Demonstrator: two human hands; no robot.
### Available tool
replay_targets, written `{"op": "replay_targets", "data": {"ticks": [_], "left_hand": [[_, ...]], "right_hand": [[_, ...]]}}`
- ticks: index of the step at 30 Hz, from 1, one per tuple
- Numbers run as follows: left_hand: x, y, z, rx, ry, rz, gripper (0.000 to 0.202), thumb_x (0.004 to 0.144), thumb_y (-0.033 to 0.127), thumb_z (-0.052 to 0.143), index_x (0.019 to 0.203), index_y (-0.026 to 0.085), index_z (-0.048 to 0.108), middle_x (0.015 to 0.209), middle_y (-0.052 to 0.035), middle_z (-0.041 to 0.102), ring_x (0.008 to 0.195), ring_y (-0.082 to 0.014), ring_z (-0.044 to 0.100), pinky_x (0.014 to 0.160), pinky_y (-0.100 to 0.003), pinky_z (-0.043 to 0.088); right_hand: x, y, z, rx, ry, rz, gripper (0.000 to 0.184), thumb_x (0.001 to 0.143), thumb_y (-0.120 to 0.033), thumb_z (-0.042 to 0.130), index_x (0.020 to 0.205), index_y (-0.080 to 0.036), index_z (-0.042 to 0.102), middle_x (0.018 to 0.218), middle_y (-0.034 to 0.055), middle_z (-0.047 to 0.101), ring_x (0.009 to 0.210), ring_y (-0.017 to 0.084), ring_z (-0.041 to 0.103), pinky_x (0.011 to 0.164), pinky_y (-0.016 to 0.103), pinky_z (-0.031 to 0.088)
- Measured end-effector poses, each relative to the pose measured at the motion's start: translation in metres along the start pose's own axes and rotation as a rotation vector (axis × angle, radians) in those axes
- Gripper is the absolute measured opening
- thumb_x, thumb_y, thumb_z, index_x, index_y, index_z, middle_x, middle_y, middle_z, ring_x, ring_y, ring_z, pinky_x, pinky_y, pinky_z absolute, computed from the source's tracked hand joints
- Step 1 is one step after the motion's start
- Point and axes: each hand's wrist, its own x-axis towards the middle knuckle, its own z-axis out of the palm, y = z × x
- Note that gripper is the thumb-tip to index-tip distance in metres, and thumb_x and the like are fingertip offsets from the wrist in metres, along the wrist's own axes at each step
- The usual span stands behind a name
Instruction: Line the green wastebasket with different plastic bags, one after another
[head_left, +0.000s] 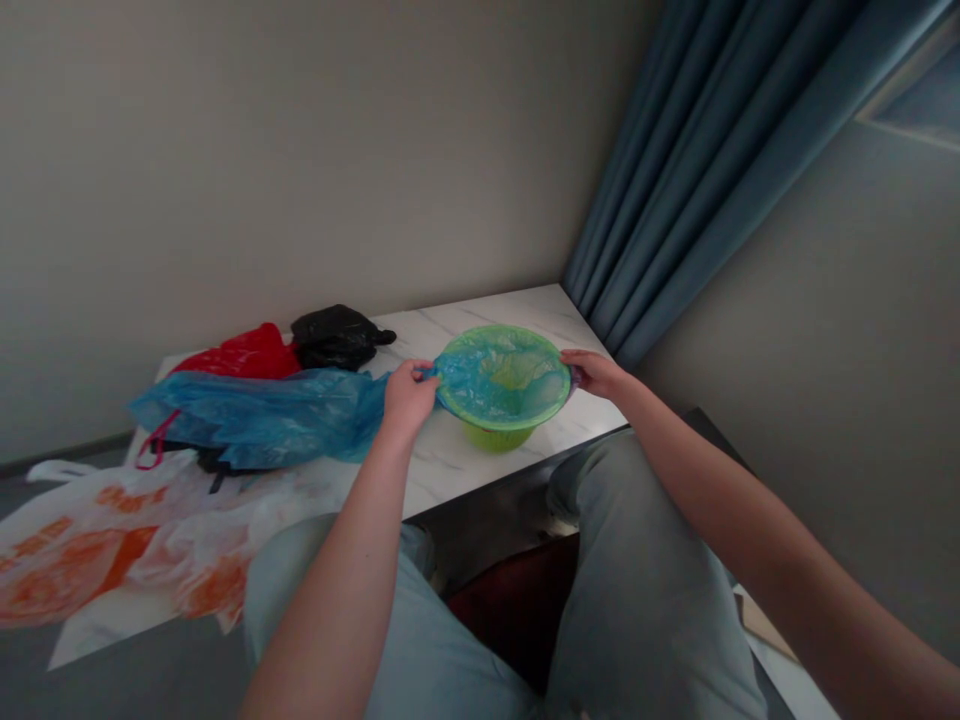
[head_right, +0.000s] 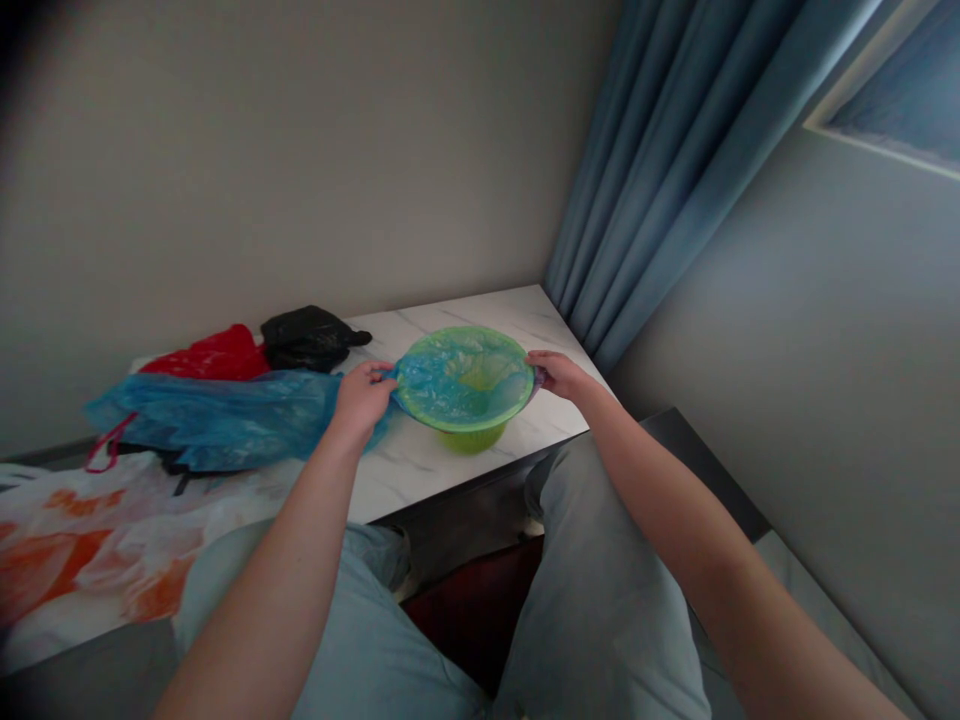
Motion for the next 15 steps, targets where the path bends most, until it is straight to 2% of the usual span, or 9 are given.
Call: {"op": "replay_targets", "data": {"ticks": [4,9,12,15], "left_hand": [[-0.007,0.009,0.001,-0.184,-0.075,-0.073,0.031,0.067,0.013,0.064,0.097,0.017,0.067,0.073,0.0003,0.062,0.065,-0.0147,0.056,0.066,-0.026,0.044],[-0.015,0.016,0.002,-0.309,-0.193,-0.065,0.036,0.064,0.015,0.07,0.1,0.018,0.066,0.075,0.0007,0.061,0.066,-0.0145,0.058,0.064,-0.026,0.046],[-0.014,0.014,0.004,-0.278,-0.191,-0.026,0.037,0.064,0.016,0.071,0.101,0.018,0.067,0.079,-0.0008,0.063,0.071,-0.0153,0.06,0.068,-0.027,0.048],[-0.012,0.011,0.008,-0.228,-0.128,-0.015,0.037,0.063,0.012,0.07,0.1,0.017,0.068,0.086,-0.0035,0.066,0.079,-0.0171,0.063,0.075,-0.029,0.05]], "right_hand": [[-0.001,-0.001,-0.002,-0.031,0.119,-0.06,0.028,0.074,-0.008,0.068,0.097,-0.022,0.057,0.062,-0.006,0.056,0.052,0.009,0.052,0.048,0.019,0.042],[-0.01,0.0,-0.001,-0.285,0.254,-0.195,0.031,0.066,-0.008,0.067,0.093,-0.022,0.058,0.054,-0.0088,0.049,0.045,0.008,0.043,0.043,0.02,0.033],[-0.019,0.005,0.007,-0.473,0.382,-0.293,0.027,0.063,-0.005,0.063,0.084,-0.022,0.059,0.052,-0.0079,0.048,0.045,0.009,0.042,0.045,0.022,0.031],[-0.028,0.012,0.021,-0.526,0.491,-0.329,0.022,0.064,-0.006,0.061,0.078,-0.022,0.058,0.052,-0.0051,0.052,0.047,0.012,0.046,0.048,0.024,0.035]]}}
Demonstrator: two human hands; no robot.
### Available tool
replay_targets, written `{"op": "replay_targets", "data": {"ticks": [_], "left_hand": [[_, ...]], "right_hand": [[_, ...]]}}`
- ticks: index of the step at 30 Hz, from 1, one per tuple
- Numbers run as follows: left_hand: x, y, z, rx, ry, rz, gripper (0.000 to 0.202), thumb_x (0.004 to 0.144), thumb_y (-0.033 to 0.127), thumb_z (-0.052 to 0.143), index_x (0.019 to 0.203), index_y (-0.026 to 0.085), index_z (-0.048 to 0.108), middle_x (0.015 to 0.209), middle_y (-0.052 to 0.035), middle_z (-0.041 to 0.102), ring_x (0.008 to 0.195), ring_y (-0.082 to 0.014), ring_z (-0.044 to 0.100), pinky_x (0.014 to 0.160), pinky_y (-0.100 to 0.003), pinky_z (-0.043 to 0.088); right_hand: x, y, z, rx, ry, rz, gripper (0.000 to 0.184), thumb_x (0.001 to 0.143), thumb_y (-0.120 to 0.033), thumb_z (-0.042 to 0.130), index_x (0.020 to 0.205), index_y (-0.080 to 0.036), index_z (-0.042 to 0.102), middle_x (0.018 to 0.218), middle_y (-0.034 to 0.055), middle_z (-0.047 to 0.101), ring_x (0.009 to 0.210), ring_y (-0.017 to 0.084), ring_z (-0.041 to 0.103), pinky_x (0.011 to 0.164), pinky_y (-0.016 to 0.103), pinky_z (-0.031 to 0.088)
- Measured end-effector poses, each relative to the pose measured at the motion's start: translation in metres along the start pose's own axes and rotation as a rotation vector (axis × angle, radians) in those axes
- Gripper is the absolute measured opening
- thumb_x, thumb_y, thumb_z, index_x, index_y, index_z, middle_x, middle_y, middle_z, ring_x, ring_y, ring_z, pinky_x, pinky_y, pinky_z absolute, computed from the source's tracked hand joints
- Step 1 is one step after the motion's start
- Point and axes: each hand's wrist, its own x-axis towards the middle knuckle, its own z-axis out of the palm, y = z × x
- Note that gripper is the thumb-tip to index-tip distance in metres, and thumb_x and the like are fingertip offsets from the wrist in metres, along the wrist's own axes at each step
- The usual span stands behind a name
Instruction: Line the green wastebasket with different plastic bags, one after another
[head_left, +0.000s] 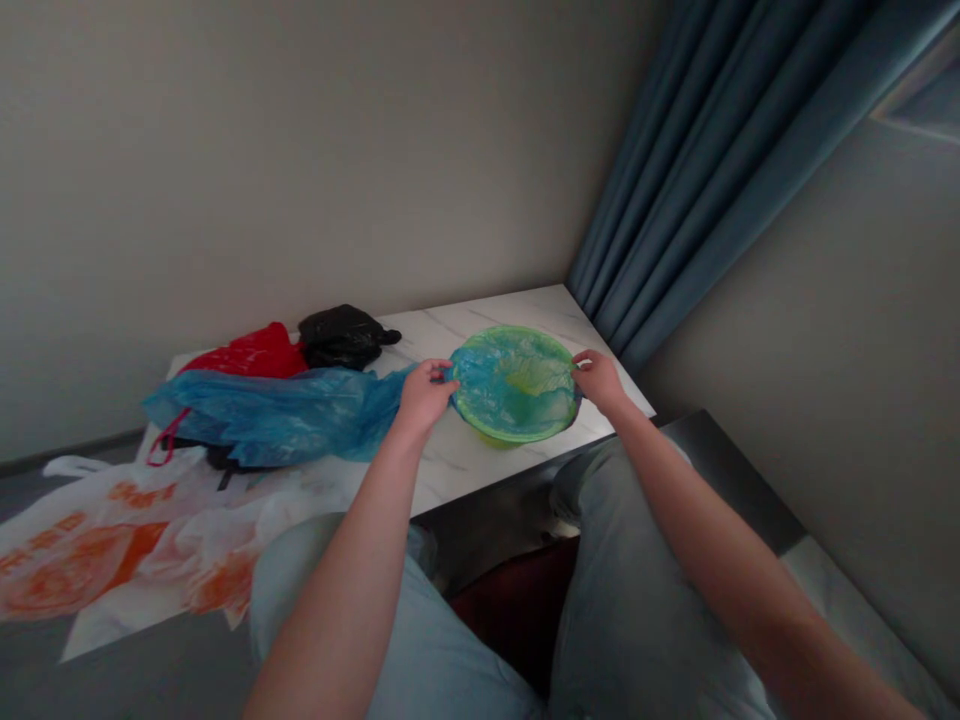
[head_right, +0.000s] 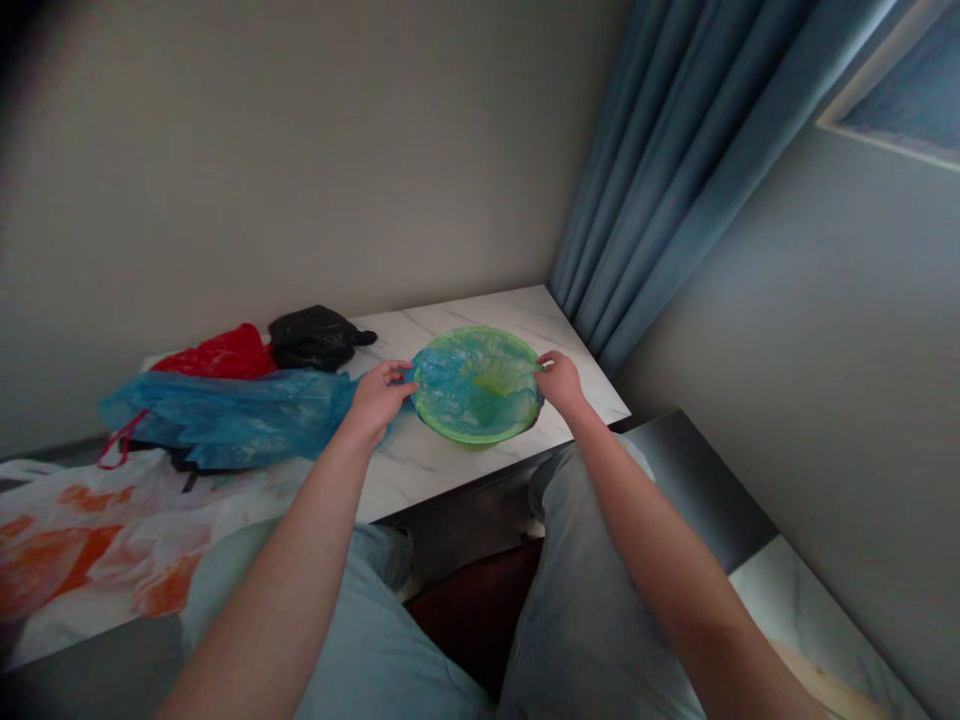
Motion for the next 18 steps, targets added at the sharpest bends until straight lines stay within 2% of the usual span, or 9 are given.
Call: {"op": "replay_targets", "data": {"ticks": [3,6,8,11,13,15,18], "left_hand": [[0.002,0.0,0.001,-0.035,0.05,-0.018,0.036,0.062,0.007,0.063,0.097,0.016,0.067,0.094,-0.0061,0.069,0.089,-0.0184,0.066,0.084,-0.031,0.051],[0.004,0.002,-0.001,-0.094,0.078,-0.017,0.033,0.063,0.005,0.059,0.092,0.017,0.065,0.098,-0.0076,0.071,0.095,-0.0187,0.067,0.09,-0.031,0.051],[0.006,0.002,-0.003,-0.104,0.102,0.001,0.031,0.064,0.005,0.057,0.091,0.017,0.064,0.101,-0.0081,0.072,0.098,-0.0191,0.067,0.093,-0.031,0.05],[0.007,0.0,-0.008,-0.043,0.17,-0.018,0.031,0.066,0.009,0.06,0.095,0.018,0.064,0.105,-0.0088,0.071,0.102,-0.0209,0.066,0.093,-0.033,0.05],[0.006,-0.001,-0.011,0.004,0.183,-0.122,0.029,0.067,0.014,0.063,0.096,0.017,0.064,0.098,-0.0082,0.07,0.098,-0.0226,0.066,0.087,-0.035,0.052],[0.002,0.0,-0.015,-0.031,0.094,-0.262,0.021,0.069,0.02,0.065,0.09,0.017,0.064,0.086,-0.0063,0.069,0.089,-0.0222,0.067,0.079,-0.034,0.052],[-0.008,0.004,-0.021,-0.194,-0.089,-0.45,0.01,0.072,0.024,0.063,0.079,0.017,0.063,0.074,-0.0045,0.066,0.075,-0.0183,0.066,0.073,-0.03,0.052]], "right_hand": [[-0.018,-0.005,0.012,0.067,0.004,0.081,0.019,0.069,-0.01,0.061,0.081,-0.023,0.056,0.051,-0.0039,0.054,0.045,0.014,0.05,0.047,0.026,0.039],[-0.032,-0.009,0.019,0.218,-0.097,0.149,0.019,0.075,-0.015,0.062,0.089,-0.024,0.054,0.05,-0.0039,0.056,0.041,0.013,0.05,0.043,0.025,0.04],[-0.034,-0.009,0.016,0.25,-0.147,0.155,0.017,0.078,-0.019,0.061,0.092,-0.023,0.054,0.049,-0.0039,0.056,0.037,0.011,0.047,0.039,0.024,0.036],[-0.022,-0.006,0.003,0.197,-0.074,0.146,0.009,0.081,-0.024,0.058,0.089,-0.022,0.056,0.046,-0.0043,0.051,0.035,0.01,0.04,0.036,0.023,0.028],[-0.008,-0.003,-0.005,0.204,0.009,0.174,0.004,0.081,-0.023,0.057,0.084,-0.021,0.056,0.047,-0.0037,0.049,0.038,0.01,0.04,0.037,0.024,0.027],[0.007,0.001,-0.009,0.257,0.025,0.215,0.002,0.081,-0.021,0.056,0.083,-0.021,0.056,0.052,-0.002,0.051,0.042,0.011,0.043,0.039,0.024,0.03],[0.023,0.007,-0.008,0.273,-0.063,0.308,0.002,0.083,-0.021,0.056,0.084,-0.02,0.057,0.063,0.0021,0.057,0.053,0.014,0.051,0.047,0.025,0.039]]}}
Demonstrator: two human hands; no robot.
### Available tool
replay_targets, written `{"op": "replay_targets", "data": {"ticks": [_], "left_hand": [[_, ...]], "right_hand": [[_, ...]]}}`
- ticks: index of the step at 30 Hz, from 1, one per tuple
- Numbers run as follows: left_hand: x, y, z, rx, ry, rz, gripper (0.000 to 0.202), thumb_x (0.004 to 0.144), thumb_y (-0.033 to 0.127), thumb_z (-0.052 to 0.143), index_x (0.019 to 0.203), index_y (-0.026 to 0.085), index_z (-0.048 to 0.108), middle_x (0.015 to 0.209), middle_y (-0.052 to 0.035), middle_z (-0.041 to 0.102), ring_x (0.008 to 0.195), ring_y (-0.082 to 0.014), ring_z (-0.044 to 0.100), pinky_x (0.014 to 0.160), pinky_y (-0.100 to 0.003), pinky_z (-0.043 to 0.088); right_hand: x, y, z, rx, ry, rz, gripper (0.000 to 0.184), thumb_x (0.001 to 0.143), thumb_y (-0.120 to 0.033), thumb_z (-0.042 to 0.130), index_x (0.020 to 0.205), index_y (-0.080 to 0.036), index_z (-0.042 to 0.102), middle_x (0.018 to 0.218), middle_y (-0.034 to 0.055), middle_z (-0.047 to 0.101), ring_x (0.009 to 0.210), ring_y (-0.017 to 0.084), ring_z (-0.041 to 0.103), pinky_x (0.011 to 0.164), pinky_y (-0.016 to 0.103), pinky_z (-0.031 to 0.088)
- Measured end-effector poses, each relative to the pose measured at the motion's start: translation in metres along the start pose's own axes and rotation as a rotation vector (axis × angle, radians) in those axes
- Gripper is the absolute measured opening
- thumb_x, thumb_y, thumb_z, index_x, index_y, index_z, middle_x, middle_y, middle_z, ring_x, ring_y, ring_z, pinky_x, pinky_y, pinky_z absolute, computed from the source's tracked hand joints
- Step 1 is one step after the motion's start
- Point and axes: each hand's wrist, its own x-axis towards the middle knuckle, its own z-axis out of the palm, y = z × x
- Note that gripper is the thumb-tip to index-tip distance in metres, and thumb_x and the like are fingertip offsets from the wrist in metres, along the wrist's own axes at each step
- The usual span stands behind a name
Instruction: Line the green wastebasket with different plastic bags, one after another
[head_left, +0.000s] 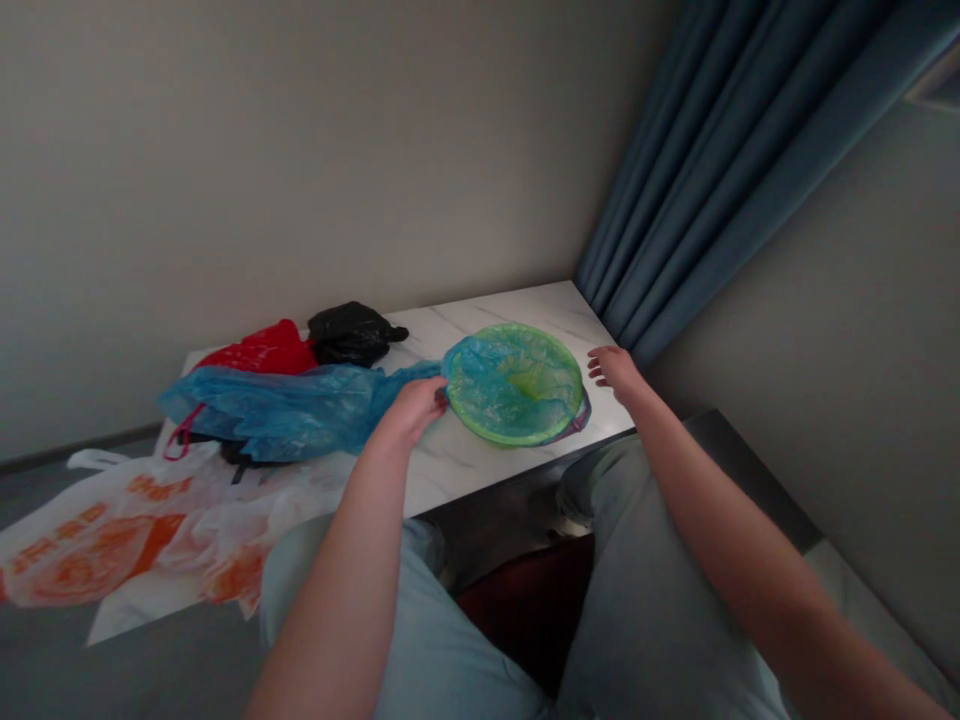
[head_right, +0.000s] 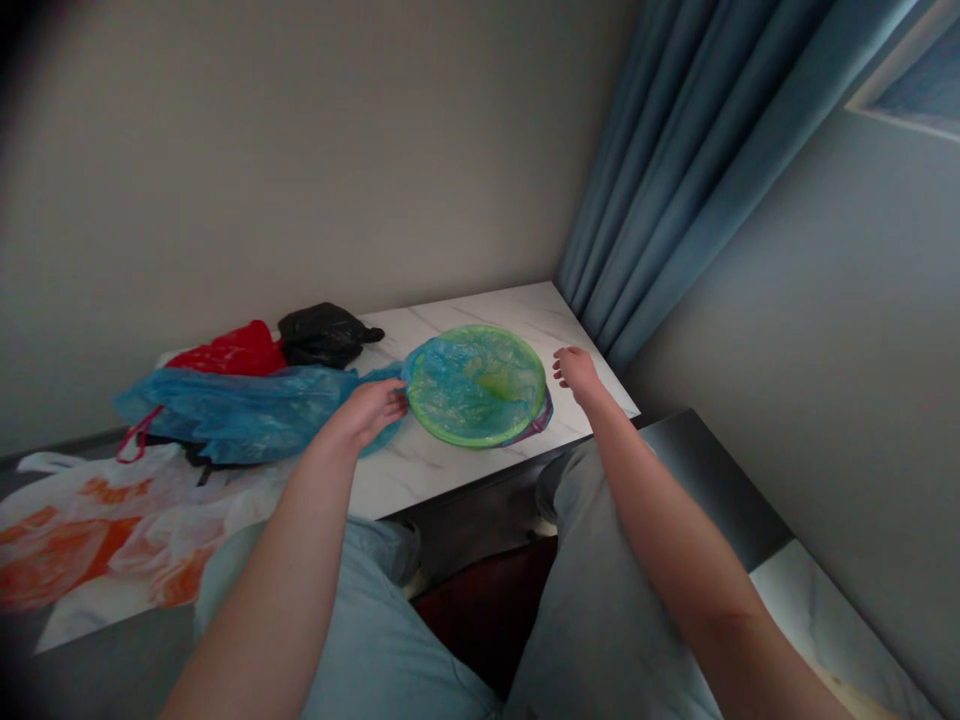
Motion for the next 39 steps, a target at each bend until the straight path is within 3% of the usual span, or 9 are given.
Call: {"op": "replay_targets", "data": {"ticks": [3,7,14,18,23,29,34,36,39], "left_hand": [[-0.009,0.0,-0.004,-0.064,-0.069,-0.148,0.006,0.074,0.022,0.061,0.076,0.017,0.063,0.073,-0.0069,0.068,0.068,-0.0173,0.066,0.07,-0.03,0.053],[-0.011,-0.003,-0.006,-0.038,-0.116,-0.194,0.01,0.074,0.011,0.057,0.066,0.016,0.06,0.066,-0.008,0.066,0.061,-0.0163,0.065,0.067,-0.029,0.054],[-0.007,-0.01,-0.006,-0.043,-0.122,-0.146,0.008,0.076,0.005,0.059,0.076,0.011,0.064,0.073,-0.01,0.069,0.061,-0.0158,0.065,0.065,-0.028,0.055],[-0.007,-0.009,-0.006,-0.152,-0.132,-0.146,0.011,0.078,0.003,0.058,0.076,0.012,0.064,0.073,-0.0098,0.069,0.064,-0.0158,0.067,0.069,-0.028,0.057],[-0.006,-0.006,-0.007,-0.187,-0.083,-0.142,0.011,0.078,0.003,0.06,0.078,0.013,0.065,0.072,-0.009,0.07,0.067,-0.0161,0.068,0.074,-0.029,0.058],[-0.007,-0.009,-0.004,0.003,-0.045,-0.043,0.007,0.074,0.014,0.071,0.072,0.013,0.064,0.072,-0.0103,0.071,0.068,-0.0181,0.069,0.068,-0.029,0.056],[-0.002,-0.016,0.002,0.202,0.12,0.125,0.017,0.073,0.022,0.065,0.059,0.017,0.058,0.05,0.0016,0.052,0.047,-0.0117,0.047,0.051,-0.025,0.039],[0.0,-0.017,0.003,0.273,0.147,0.207,0.015,0.073,0.025,0.063,0.06,0.018,0.061,0.05,0.0015,0.052,0.049,-0.0135,0.047,0.051,-0.026,0.035],[0.0,-0.017,0.005,0.41,0.169,0.333,0.014,0.071,0.028,0.062,0.062,0.018,0.065,0.055,-0.0013,0.059,0.058,-0.0178,0.054,0.055,-0.027,0.036]], "right_hand": [[0.003,0.001,0.005,-0.077,-0.146,0.139,0.012,0.09,-0.029,0.053,0.086,-0.019,0.058,0.069,0.0059,0.061,0.059,0.017,0.056,0.054,0.03,0.047],[-0.008,-0.002,0.01,-0.12,-0.323,0.227,0.013,0.09,-0.029,0.053,0.087,-0.019,0.06,0.067,0.0066,0.063,0.058,0.018,0.057,0.058,0.033,0.051],[-0.024,-0.013,0.016,-0.013,-0.397,0.341,0.014,0.087,-0.016,0.047,0.079,-0.017,0.058,0.062,0.0039,0.059,0.055,0.017,0.057,0.059,0.03,0.053],[-0.024,-0.011,0.021,0.024,-0.339,0.333,0.018,0.086,-0.013,0.047,0.072,-0.018,0.057,0.058,0.0031,0.057,0.053,0.017,0.055,0.057,0.03,0.053],[-0.02,-0.008,0.031,0.036,-0.208,0.216,0.022,0.081,-0.008,0.049,0.063,-0.018,0.055,0.057,0.002,0.056,0.053,0.016,0.055,0.059,0.03,0.051],[-0.016,-0.009,0.034,-0.022,0.039,0.004,0.014,0.076,-0.013,0.054,0.064,-0.017,0.06,0.063,0.0025,0.06,0.062,0.017,0.056,0.06,0.027,0.044],[-0.023,-0.011,0.036,-0.326,0.308,-0.417,0.02,0.082,-0.016,0.048,0.091,-0.017,0.065,0.086,0.0096,0.069,0.084,0.024,0.062,0.077,0.033,0.045],[-0.03,-0.011,0.039,-0.432,0.334,-0.531,0.024,0.085,-0.017,0.045,0.1,-0.017,0.064,0.088,0.0112,0.07,0.084,0.026,0.063,0.08,0.036,0.045],[-0.04,-0.01,0.043,-0.524,0.287,-0.563,0.022,0.086,-0.019,0.047,0.1,-0.017,0.062,0.084,0.0112,0.069,0.08,0.027,0.063,0.078,0.037,0.045]]}}
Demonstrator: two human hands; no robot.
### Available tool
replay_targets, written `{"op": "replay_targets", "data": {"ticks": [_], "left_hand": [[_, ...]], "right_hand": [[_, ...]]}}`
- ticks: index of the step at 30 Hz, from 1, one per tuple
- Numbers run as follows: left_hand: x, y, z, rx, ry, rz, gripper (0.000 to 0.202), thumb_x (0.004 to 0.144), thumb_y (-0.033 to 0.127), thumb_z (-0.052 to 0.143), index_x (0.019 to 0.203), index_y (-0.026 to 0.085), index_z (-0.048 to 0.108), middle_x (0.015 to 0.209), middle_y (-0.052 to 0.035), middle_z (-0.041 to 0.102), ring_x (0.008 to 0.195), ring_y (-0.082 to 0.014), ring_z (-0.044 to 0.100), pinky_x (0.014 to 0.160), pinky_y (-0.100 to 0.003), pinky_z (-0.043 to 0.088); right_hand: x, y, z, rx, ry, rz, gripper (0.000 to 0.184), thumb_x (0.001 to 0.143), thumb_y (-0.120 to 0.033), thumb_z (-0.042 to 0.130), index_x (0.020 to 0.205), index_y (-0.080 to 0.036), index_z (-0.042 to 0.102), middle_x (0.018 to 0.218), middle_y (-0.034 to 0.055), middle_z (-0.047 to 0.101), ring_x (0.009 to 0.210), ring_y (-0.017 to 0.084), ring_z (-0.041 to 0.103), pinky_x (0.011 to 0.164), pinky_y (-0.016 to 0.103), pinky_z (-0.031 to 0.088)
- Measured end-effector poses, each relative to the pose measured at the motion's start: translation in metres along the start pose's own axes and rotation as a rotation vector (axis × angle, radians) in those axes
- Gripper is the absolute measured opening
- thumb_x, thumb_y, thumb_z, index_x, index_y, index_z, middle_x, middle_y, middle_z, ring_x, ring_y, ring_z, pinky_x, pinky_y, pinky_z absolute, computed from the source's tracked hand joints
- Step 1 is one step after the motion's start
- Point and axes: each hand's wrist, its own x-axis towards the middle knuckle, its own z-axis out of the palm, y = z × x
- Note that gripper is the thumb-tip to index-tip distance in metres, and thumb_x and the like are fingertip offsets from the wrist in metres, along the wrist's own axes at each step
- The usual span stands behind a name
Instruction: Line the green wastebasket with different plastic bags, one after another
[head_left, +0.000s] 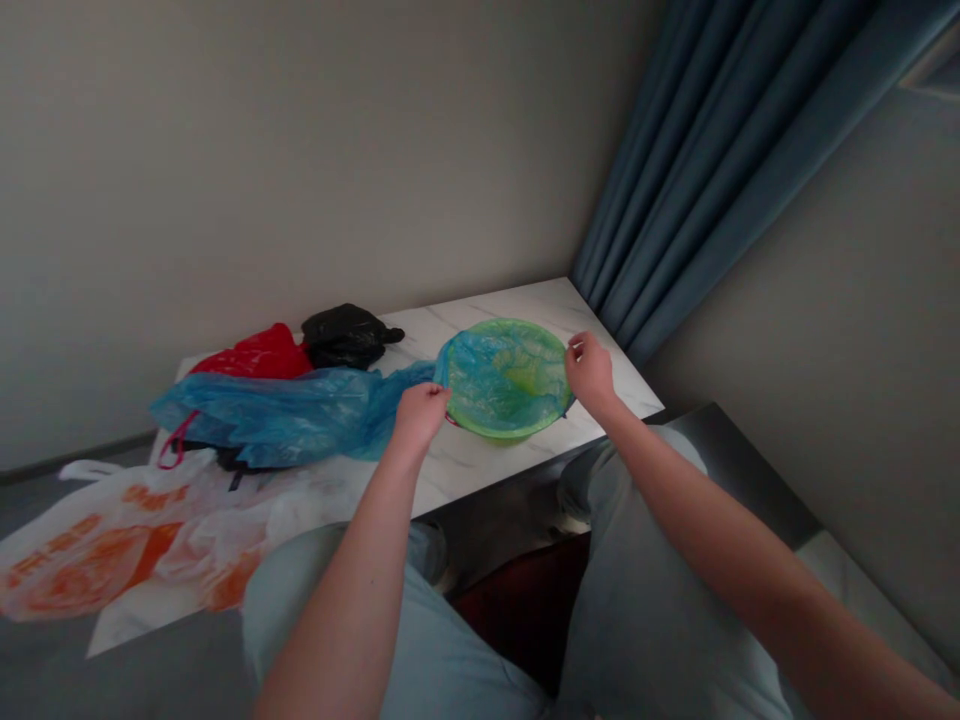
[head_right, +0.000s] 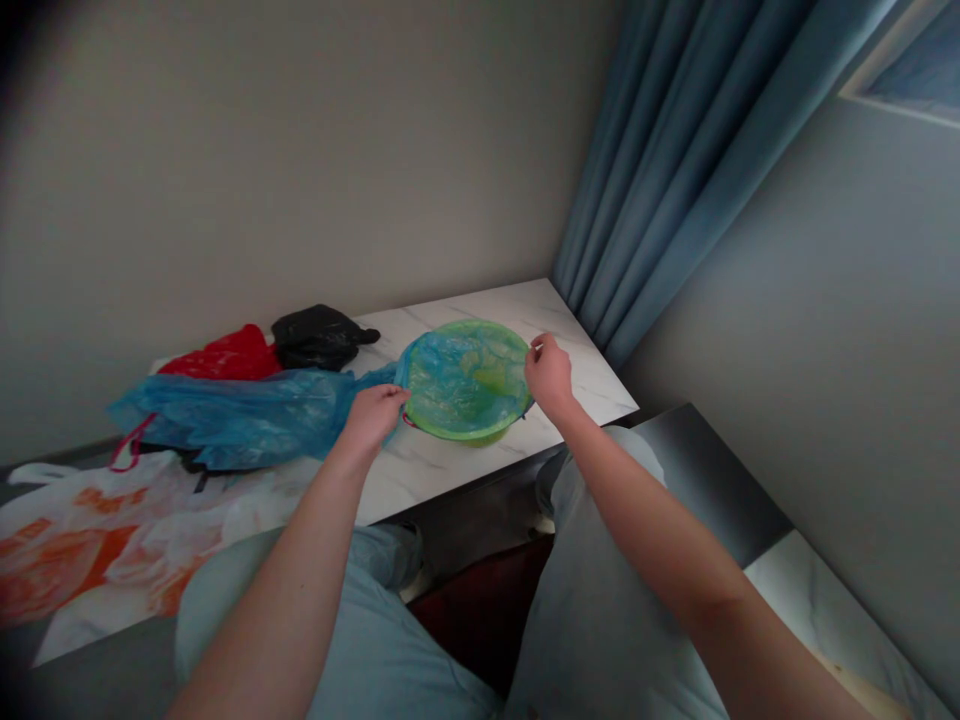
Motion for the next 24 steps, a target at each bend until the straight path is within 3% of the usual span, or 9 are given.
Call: {"op": "replay_targets", "data": {"ticks": [6,10,14,18,24], "left_hand": [[-0.002,0.004,0.004,-0.027,-0.031,0.066,0.014,0.075,0.028,0.059,0.064,0.019,0.062,0.057,-0.0007,0.058,0.056,-0.0164,0.052,0.055,-0.027,0.034],[-0.001,0.003,0.004,-0.205,-0.077,0.043,0.015,0.075,0.028,0.058,0.063,0.02,0.056,0.055,0.0032,0.048,0.052,-0.0122,0.043,0.054,-0.025,0.032],[0.0,0.003,0.004,-0.334,-0.096,-0.013,0.011,0.073,0.027,0.06,0.067,0.019,0.056,0.055,0.0049,0.045,0.052,-0.0102,0.04,0.053,-0.023,0.031],[0.001,0.005,0.003,-0.38,-0.06,-0.06,0.013,0.072,0.029,0.062,0.068,0.019,0.056,0.055,0.0055,0.045,0.05,-0.0092,0.039,0.051,-0.022,0.031],[0.003,0.004,0.003,-0.37,-0.031,-0.073,0.014,0.072,0.029,0.063,0.066,0.018,0.057,0.054,0.0055,0.046,0.051,-0.0092,0.04,0.052,-0.023,0.032]], "right_hand": [[-0.009,-0.005,-0.002,-0.011,-0.07,-0.167,0.019,0.084,-0.024,0.053,0.1,-0.02,0.062,0.083,0.0067,0.072,0.073,0.024,0.064,0.073,0.034,0.045],[-0.009,-0.006,-0.006,0.044,-0.064,-0.152,0.013,0.082,-0.027,0.058,0.092,-0.021,0.064,0.076,0.0047,0.073,0.069,0.022,0.065,0.072,0.033,0.046],[-0.005,-0.005,-0.005,0.17,-0.121,-0.051,0.009,0.079,-0.03,0.061,0.08,-0.021,0.062,0.059,0.0009,0.066,0.055,0.018,0.062,0.06,0.029,0.047],[-0.003,-0.005,-0.003,0.435,-0.227,0.125,0.012,0.08,-0.031,0.059,0.082,-0.02,0.06,0.053,-0.0033,0.059,0.039,0.013,0.051,0.043,0.024,0.043],[-0.005,-0.012,-0.007,0.577,-0.3,0.285,0.007,0.078,-0.025,0.063,0.079,-0.019,0.059,0.057,-0.0019,0.061,0.044,0.011,0.052,0.043,0.022,0.045]]}}
